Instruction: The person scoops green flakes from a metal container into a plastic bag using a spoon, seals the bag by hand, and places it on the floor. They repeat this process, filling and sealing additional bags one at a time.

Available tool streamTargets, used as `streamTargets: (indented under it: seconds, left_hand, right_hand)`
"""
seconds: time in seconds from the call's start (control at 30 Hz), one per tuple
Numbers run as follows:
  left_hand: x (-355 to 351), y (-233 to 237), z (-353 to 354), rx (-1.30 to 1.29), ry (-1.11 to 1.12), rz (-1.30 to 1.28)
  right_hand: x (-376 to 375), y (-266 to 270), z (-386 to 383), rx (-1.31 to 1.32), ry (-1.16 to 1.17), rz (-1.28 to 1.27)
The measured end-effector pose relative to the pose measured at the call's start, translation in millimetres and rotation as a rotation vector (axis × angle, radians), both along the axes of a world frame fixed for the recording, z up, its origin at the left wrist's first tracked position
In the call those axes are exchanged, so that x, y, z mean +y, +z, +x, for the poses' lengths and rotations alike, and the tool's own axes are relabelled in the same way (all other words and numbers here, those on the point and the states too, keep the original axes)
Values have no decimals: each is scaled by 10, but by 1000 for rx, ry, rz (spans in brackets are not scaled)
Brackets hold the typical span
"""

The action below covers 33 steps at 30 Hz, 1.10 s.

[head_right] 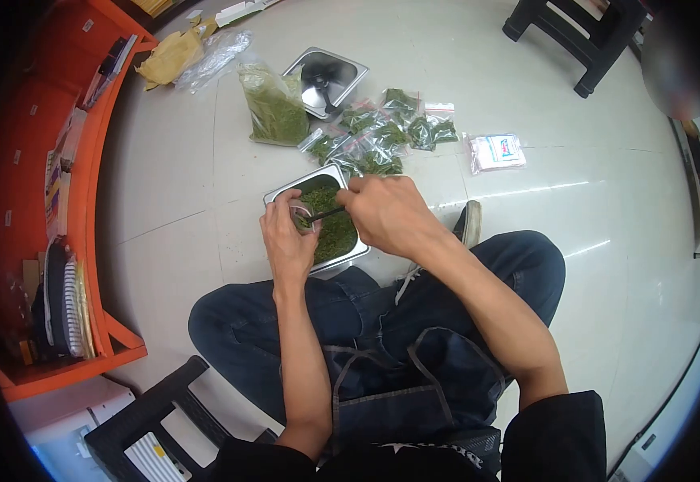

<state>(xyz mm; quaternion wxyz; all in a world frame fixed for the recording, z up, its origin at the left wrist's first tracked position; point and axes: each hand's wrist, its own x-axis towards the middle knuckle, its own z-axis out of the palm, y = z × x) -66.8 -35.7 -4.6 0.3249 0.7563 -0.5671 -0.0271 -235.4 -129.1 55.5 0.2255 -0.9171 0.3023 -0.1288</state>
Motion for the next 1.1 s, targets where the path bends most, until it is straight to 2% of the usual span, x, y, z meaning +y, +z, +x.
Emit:
streamTargets:
  seconds: [0.07,0.1,0.17,0.2,0.37,0.53,0.73,0.8,0.87,0.93,1.0,1.07,1.1]
  left_hand:
    - [-10,29,-25,200,40,-20]
    - [-14,16,-15,193,40,-14]
    - [-16,-16,6,507,-11,-97]
    - [-12,-10,-2,502,-10,-95]
    - [-6,116,-31,657,19,-139]
    - [-15,99,-4,699,0,-164]
    - [-12,17,56,787,70,-215]
    - [0,-3,81,799,113,-225]
    - [18,-26,128,810,217,-185]
    - [28,-36,143,845,242,-231]
    - [21,-11,145,886,258,-280]
    - [36,36,131,1089,234,-336]
    - [45,26,130,1090,228,-339]
  right_hand:
    - [71,47,12,108,61,-309]
    - [85,77,7,143,68,-390]
    - [132,48,38,98,122,-442]
    - [143,41,49,59,172,-503]
    - [68,124,16,-47,123,-499]
    - [41,122,-5,-147,99,-564]
    - [4,82,-36,-190,49,-446]
    - [-49,126,-69,-236,-62,-220]
    - [-130,99,-80,-318,-76,-206]
    - [-182,-16,-92,-249,-212,156]
    - [-222,-259,-59,-227,-183,142]
    - [-217,-468,14,-15,-72,255]
    - [-199,-592,69,-16,-75,250]
